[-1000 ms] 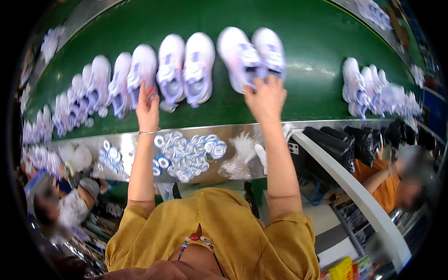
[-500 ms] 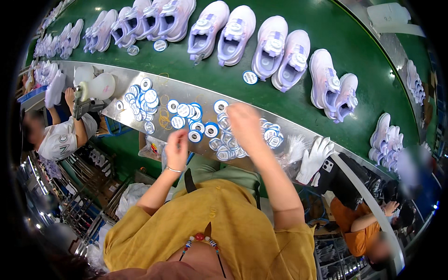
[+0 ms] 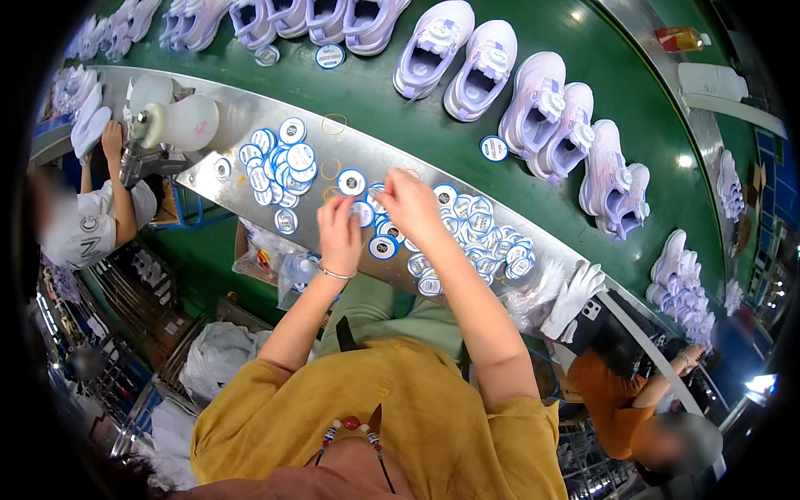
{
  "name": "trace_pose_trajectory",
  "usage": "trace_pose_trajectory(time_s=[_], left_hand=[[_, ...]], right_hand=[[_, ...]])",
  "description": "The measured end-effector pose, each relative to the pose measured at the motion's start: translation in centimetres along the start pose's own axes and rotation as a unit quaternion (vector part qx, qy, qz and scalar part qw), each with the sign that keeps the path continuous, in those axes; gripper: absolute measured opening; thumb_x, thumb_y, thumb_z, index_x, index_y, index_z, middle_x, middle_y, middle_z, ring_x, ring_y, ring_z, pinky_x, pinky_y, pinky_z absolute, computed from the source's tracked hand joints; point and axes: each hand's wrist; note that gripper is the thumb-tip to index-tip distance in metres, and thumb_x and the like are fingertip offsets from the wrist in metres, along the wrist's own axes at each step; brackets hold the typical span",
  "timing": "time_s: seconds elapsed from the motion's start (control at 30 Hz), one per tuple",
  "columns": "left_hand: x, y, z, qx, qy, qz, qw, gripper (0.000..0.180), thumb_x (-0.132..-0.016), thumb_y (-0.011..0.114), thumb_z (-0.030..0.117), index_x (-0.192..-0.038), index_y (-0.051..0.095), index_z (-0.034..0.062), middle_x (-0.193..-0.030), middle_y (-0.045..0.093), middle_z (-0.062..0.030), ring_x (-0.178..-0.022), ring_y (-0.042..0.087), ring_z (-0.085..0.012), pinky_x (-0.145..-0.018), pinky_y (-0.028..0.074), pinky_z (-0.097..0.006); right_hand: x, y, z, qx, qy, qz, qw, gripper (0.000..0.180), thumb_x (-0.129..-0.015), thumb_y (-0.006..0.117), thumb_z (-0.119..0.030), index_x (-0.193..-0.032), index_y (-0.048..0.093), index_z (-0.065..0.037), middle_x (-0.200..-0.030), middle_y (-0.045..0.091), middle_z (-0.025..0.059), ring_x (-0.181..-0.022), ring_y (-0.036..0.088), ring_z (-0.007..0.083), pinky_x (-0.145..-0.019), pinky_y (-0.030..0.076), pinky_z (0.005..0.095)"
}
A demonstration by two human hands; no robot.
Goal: The person attaches small circular tags to the tongue of light purple sneakers on a moving conveyor belt. They pick up tags from a pile, place them on each shoe, and move the shoes along the line.
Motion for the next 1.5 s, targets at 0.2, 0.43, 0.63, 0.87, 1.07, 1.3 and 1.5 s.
trace_pose_trajectory(time_s=[0.2, 0.43, 0.63, 0.87, 1.07, 1.3, 1.5], left_hand=[[2.5, -2.4, 2.3, 0.011, -0.005, 0.077, 0.997, 0.029, -0.079, 0.057, -0.004, -0.107, 0.056, -0.0008, -0.104, 0.056, -0.0164, -0.093, 0.053, -0.0335, -0.081, 0.044, -0.041], [22.7, 2.2, -9.0, -0.221, -0.266, -0.217, 0.913, 0.030, -0.082, 0.052, 0.003, -0.112, 0.055, 0.0032, -0.115, 0.053, -0.0172, -0.107, 0.050, -0.0322, -0.090, 0.041, -0.041], [29.4, 11.8, -17.4, -0.218, -0.269, -0.674, 0.653, 0.044, -0.093, 0.044, 0.038, -0.131, 0.049, 0.0166, -0.144, 0.035, -0.0109, -0.138, 0.021, -0.0256, -0.111, 0.008, -0.052], [25.0, 13.4, -14.6, -0.183, -0.306, -0.704, 0.614, 0.037, -0.093, 0.045, 0.038, -0.117, 0.057, 0.0135, -0.128, 0.051, -0.0141, -0.125, 0.042, -0.0273, -0.101, 0.031, -0.047], [19.8, 18.1, -13.6, -0.157, -0.337, -0.653, 0.660, 0.034, -0.093, 0.046, 0.037, -0.113, 0.059, 0.0126, -0.122, 0.055, -0.0140, -0.117, 0.048, -0.0281, -0.096, 0.036, -0.046], [20.4, 14.2, -16.4, -0.118, -0.424, -0.484, 0.756, 0.032, -0.093, 0.047, 0.036, -0.108, 0.061, 0.0115, -0.114, 0.060, -0.0139, -0.109, 0.056, -0.0290, -0.090, 0.042, -0.044], [17.9, -5.4, -16.5, 0.211, -0.500, 0.268, 0.796, 0.037, -0.096, 0.043, 0.039, -0.100, 0.059, 0.0055, -0.092, 0.063, -0.0054, -0.081, 0.059, -0.0127, -0.067, 0.047, -0.024]], right_hand=[[5.1, -3.3, 4.1, -0.328, 0.099, 0.042, 0.938, 0.025, -0.079, 0.067, 0.002, -0.103, 0.058, 0.000, -0.082, 0.058, -0.0011, -0.072, 0.054, 0.0032, -0.063, 0.045, 0.0179], [7.3, -6.2, 7.0, -0.313, 0.098, -0.001, 0.945, 0.022, -0.080, 0.064, 0.004, -0.101, 0.059, 0.001, -0.087, 0.060, -0.0003, -0.074, 0.054, 0.0031, -0.062, 0.044, 0.0168], [6.0, -10.1, 8.3, -0.319, 0.083, -0.045, 0.943, 0.023, -0.077, 0.065, 0.009, -0.098, 0.060, 0.001, -0.088, 0.061, 0.0019, -0.076, 0.056, 0.0054, -0.066, 0.045, 0.0181], [4.1, -8.1, 7.8, -0.134, -0.023, -0.049, 0.990, 0.019, -0.076, 0.068, 0.005, -0.093, 0.062, 0.000, -0.077, 0.063, 0.0035, -0.061, 0.055, 0.0057, -0.053, 0.043, 0.0195], [2.8, -3.6, 5.3, 0.053, -0.193, 0.010, 0.980, 0.018, -0.076, 0.067, 0.001, -0.093, 0.062, 0.001, -0.081, 0.057, 0.0105, -0.063, 0.057, 0.0229, -0.051, 0.046, 0.0300], [4.7, -1.9, 4.1, 0.112, -0.202, 0.036, 0.972, 0.030, -0.075, 0.067, -0.004, -0.103, 0.059, 0.001, -0.099, 0.054, 0.0135, -0.082, 0.058, 0.0289, -0.065, 0.050, 0.0359], [5.4, -3.6, 2.8, 0.018, -0.225, 0.140, 0.964, 0.024, -0.077, 0.066, -0.002, -0.101, 0.061, 0.000, -0.100, 0.056, 0.0135, -0.076, 0.061, 0.0224, -0.061, 0.051, 0.0307]])
Point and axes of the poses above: each hand's wrist, its own x-axis away from the middle knuckle, its own y-axis out of the palm, z = x × y
